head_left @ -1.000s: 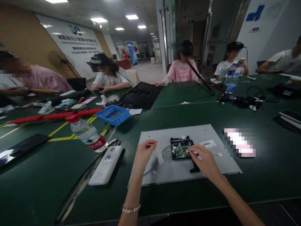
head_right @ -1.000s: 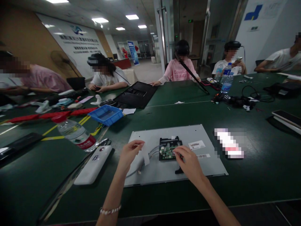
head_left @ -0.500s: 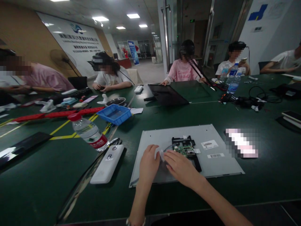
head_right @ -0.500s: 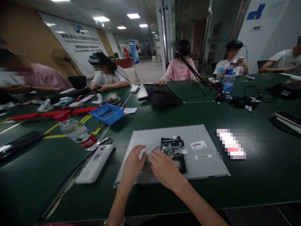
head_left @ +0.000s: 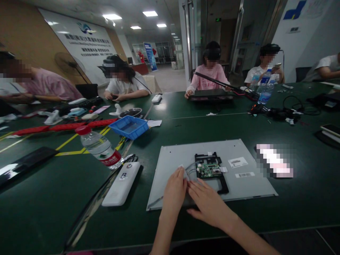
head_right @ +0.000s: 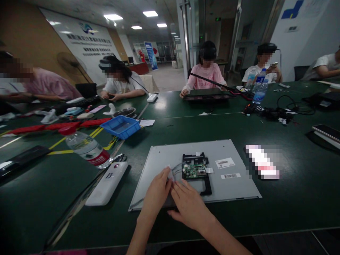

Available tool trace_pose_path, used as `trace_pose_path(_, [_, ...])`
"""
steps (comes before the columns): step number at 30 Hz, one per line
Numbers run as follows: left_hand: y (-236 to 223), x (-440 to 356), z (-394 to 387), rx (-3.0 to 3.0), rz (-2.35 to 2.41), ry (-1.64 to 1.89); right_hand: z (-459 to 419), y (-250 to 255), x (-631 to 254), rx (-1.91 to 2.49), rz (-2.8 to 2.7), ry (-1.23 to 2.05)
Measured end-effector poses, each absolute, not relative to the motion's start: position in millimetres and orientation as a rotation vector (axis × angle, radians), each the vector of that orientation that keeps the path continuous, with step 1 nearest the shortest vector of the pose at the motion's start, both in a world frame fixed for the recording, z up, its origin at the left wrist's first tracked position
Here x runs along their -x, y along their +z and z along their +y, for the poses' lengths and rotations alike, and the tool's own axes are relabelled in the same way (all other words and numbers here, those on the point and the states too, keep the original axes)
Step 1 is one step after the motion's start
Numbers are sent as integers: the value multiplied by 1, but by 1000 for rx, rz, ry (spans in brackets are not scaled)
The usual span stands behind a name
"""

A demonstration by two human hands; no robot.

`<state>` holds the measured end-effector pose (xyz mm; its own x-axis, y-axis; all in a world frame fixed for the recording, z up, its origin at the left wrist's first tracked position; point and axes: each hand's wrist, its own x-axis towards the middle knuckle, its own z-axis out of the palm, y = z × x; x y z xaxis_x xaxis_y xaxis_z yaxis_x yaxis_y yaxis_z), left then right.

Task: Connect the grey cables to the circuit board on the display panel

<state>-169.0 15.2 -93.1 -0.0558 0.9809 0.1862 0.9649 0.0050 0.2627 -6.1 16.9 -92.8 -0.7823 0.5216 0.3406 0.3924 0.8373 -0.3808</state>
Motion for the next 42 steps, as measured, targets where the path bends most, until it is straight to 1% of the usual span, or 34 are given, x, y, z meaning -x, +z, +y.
trace_pose_path(6, [-96,161,16,-2194,2288,410,5,-96,2,735,-2555,459])
trace_pose_path(11, [-100,162,12,-2239,2288,463,3,-97,1,770,-2530,516])
trace_pose_path(15, [-104,167,14,-2192,2259,587,6,-81,-16,774,-2473,600])
trace_pose_path(18, [-105,169,17,-2123,2246,761,21,-69,-45,887,-2358,687])
trace_pose_path(21, [-99,168,16,-2087,2209,924,49,-73,-80,1128,-2150,724])
trace_pose_path(24, [-89,164,9,-2111,2169,993,79,-88,-110,1289,-1993,784])
trace_pose_path(26, [-83,161,3,-2149,2167,956,94,-97,-121,1336,-2005,811])
trace_pose_path(29, [-79,157,-3,-2193,2207,781,107,-105,-123,1332,-2096,820])
trace_pose_path(32, [-79,155,-4,-2184,2265,621,113,-106,-117,1309,-2153,861])
trace_pose_path(35, [-79,155,-1,-2141,2282,550,117,-105,-112,1295,-2180,910])
trace_pose_path(38, [-77,159,2,-2109,2290,559,120,-105,-111,1279,-2174,964])
trace_pose_path(42, [-66,167,10,-2088,2332,743,120,-103,-112,1261,-2136,1027])
